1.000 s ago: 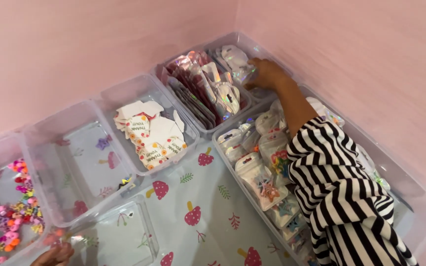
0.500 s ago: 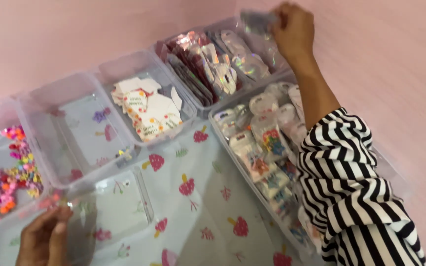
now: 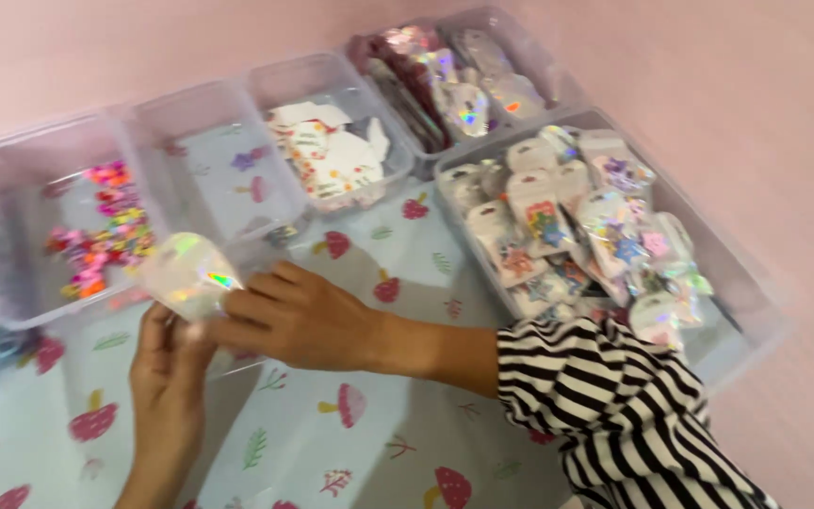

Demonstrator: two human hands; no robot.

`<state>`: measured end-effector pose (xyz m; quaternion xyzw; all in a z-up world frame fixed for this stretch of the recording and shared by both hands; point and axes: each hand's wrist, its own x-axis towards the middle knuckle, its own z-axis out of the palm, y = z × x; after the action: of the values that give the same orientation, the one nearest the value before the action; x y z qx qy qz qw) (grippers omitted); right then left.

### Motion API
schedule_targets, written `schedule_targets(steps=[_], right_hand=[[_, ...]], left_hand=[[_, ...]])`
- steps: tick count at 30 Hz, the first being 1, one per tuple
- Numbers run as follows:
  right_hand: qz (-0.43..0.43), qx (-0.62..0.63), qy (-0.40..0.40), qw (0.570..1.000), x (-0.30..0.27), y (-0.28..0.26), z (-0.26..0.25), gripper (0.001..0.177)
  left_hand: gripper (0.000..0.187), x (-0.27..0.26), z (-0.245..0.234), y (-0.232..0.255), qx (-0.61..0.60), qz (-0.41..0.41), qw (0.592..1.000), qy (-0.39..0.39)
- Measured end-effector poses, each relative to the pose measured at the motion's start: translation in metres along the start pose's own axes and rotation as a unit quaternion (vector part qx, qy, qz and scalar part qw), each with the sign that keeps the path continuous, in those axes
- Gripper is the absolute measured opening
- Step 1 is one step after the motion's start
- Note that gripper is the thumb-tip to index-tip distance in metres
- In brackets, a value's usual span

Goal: Packaging small hair accessories into clear plastic bags from storage bins

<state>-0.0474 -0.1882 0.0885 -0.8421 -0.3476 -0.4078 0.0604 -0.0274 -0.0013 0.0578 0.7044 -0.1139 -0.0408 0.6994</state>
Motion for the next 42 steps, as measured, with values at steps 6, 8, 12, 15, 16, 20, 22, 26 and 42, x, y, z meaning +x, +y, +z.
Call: schedule_targets(steps=[6,8,12,15,16,20,22,26,42], right_hand=[[-0.102,0.031,0.060,0.993,-0.010,-0.006,0.019,0.014],[-0.115,0.086,0.046,0.989,-0.010,-0.008,0.020,0.014],[-0.081,0.160,0.016,0.984,-0.007,-0.001,0.014,0.012],[-0.027,0.139,0.011,0.990,-0.006,0.015,0.010,0.013],[-0.034,0.144,0.010,0.989,-0.005,0.019,0.008,0.013],[0.017,0.166,-0.038,0.985,-0.006,0.022,0.005,0.019],[0.040,0.182,-0.042,0.982,-0.005,0.020,0.004,0.018],[0.083,0.217,-0.048,0.971,-0.003,0.018,0.003,0.022],[0.122,0.247,-0.042,0.960,-0.004,0.014,0.005,0.023]], left_hand=[[0.037,0.008,-0.008,-0.049,-0.109,0.019,0.993,0.031],[0.034,0.006,-0.008,-0.034,-0.089,0.050,0.994,0.037],[0.026,0.004,0.002,-0.008,-0.065,0.110,0.992,0.017],[0.035,0.003,-0.001,-0.019,0.016,0.128,0.992,-0.010],[0.035,0.001,0.001,-0.016,0.015,0.128,0.992,0.000],[0.044,-0.007,0.005,-0.006,0.049,0.089,0.994,-0.033],[0.045,-0.006,0.001,-0.005,0.063,0.091,0.993,-0.038],[0.043,-0.004,-0.002,-0.016,0.090,0.126,0.987,-0.048],[0.050,-0.004,-0.003,-0.003,0.120,0.123,0.984,-0.054]])
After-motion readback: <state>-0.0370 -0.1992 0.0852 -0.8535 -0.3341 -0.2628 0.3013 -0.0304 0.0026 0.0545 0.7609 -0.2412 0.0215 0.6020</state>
